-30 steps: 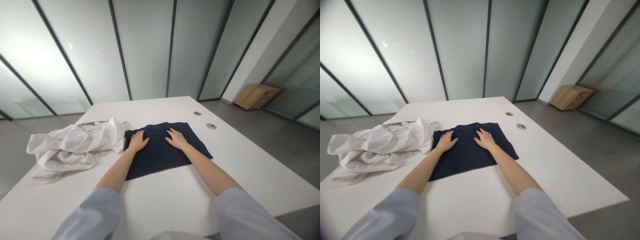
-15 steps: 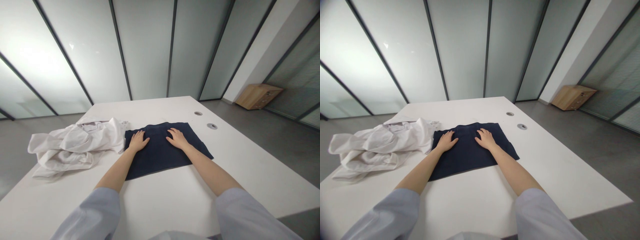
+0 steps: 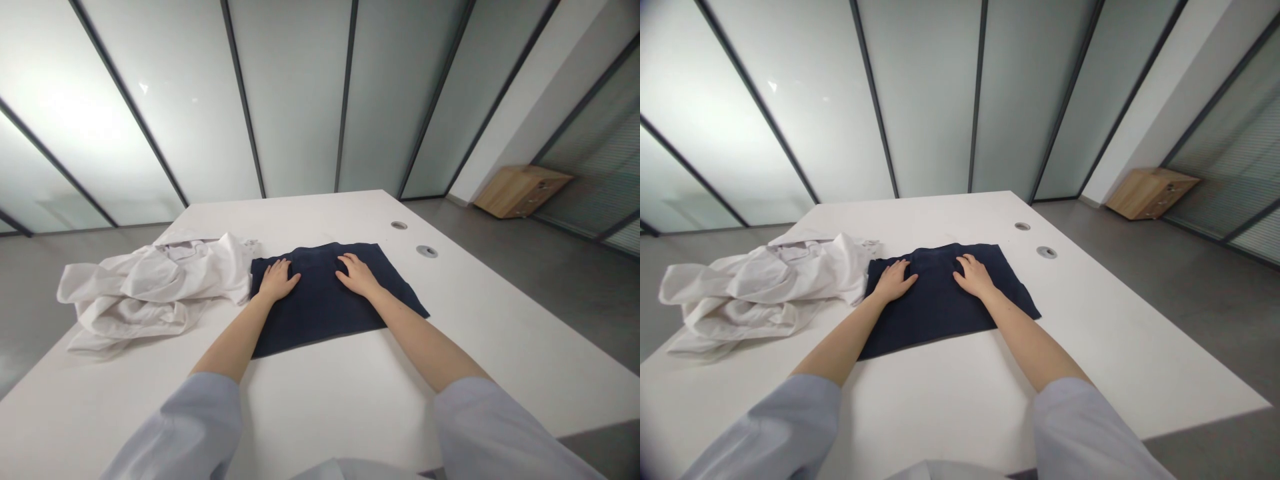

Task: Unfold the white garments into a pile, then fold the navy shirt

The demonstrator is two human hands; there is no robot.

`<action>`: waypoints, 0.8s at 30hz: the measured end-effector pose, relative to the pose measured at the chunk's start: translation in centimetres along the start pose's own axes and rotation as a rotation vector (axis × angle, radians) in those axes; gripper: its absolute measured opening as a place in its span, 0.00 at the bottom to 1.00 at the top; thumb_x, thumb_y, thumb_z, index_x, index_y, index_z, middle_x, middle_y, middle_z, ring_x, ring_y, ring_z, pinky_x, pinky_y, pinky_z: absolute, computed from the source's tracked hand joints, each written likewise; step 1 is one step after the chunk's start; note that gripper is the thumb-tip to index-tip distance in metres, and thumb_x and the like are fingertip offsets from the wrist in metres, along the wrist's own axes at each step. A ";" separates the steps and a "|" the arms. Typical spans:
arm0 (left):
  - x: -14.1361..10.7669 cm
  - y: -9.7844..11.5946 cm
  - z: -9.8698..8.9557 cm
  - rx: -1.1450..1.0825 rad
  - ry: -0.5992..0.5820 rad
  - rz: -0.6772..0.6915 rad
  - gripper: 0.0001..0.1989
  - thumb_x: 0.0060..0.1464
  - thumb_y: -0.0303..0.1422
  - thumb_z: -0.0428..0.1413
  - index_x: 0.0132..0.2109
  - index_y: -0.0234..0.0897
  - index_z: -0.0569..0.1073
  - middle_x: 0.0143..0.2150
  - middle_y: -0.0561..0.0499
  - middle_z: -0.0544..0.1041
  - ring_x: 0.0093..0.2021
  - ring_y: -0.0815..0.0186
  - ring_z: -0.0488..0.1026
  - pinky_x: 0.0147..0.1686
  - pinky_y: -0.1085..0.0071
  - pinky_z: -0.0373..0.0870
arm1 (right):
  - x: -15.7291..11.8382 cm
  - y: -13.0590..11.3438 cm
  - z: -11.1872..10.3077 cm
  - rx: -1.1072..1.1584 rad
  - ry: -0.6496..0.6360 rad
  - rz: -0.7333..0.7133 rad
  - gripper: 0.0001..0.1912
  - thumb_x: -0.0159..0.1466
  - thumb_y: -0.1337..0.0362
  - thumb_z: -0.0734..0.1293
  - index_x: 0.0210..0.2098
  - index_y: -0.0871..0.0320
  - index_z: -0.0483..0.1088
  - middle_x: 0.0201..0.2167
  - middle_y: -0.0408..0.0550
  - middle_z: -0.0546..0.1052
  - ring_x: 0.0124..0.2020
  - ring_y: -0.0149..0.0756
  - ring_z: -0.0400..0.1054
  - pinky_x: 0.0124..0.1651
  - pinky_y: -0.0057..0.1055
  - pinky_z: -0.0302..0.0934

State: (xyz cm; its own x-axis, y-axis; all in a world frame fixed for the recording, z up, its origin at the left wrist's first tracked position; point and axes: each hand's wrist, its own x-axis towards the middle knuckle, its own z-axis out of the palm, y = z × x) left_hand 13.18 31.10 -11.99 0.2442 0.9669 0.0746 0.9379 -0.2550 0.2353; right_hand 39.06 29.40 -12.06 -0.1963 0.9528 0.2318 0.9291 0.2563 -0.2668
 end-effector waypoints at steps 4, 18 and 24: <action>0.0 0.0 0.0 -0.008 0.011 0.001 0.28 0.60 0.46 0.45 0.61 0.34 0.62 0.66 0.38 0.61 0.67 0.54 0.54 0.64 0.54 0.48 | 0.0 -0.1 -0.2 -0.002 -0.006 0.008 0.25 0.65 0.59 0.61 0.59 0.62 0.62 0.61 0.59 0.61 0.60 0.46 0.59 0.59 0.39 0.55; -0.1 0.0 0.0 -0.021 0.029 -0.004 0.26 0.59 0.46 0.46 0.58 0.34 0.64 0.65 0.38 0.63 0.66 0.54 0.56 0.64 0.54 0.49 | 0.0 0.0 0.1 -0.006 -0.034 0.039 0.26 0.65 0.58 0.60 0.61 0.60 0.61 0.62 0.59 0.60 0.61 0.47 0.57 0.60 0.42 0.53; -0.1 0.0 0.0 -0.046 0.041 -0.002 0.25 0.59 0.46 0.47 0.57 0.34 0.64 0.63 0.38 0.65 0.65 0.54 0.58 0.64 0.55 0.49 | 0.1 0.0 0.1 -0.002 -0.032 0.036 0.26 0.65 0.57 0.60 0.60 0.59 0.61 0.62 0.58 0.61 0.61 0.47 0.57 0.60 0.43 0.53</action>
State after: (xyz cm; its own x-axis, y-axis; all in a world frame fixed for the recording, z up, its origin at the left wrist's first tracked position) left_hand 13.17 31.01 -11.95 0.2312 0.9663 0.1132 0.9258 -0.2543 0.2798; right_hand 39.03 29.51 -12.18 -0.1727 0.9661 0.1919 0.9363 0.2215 -0.2724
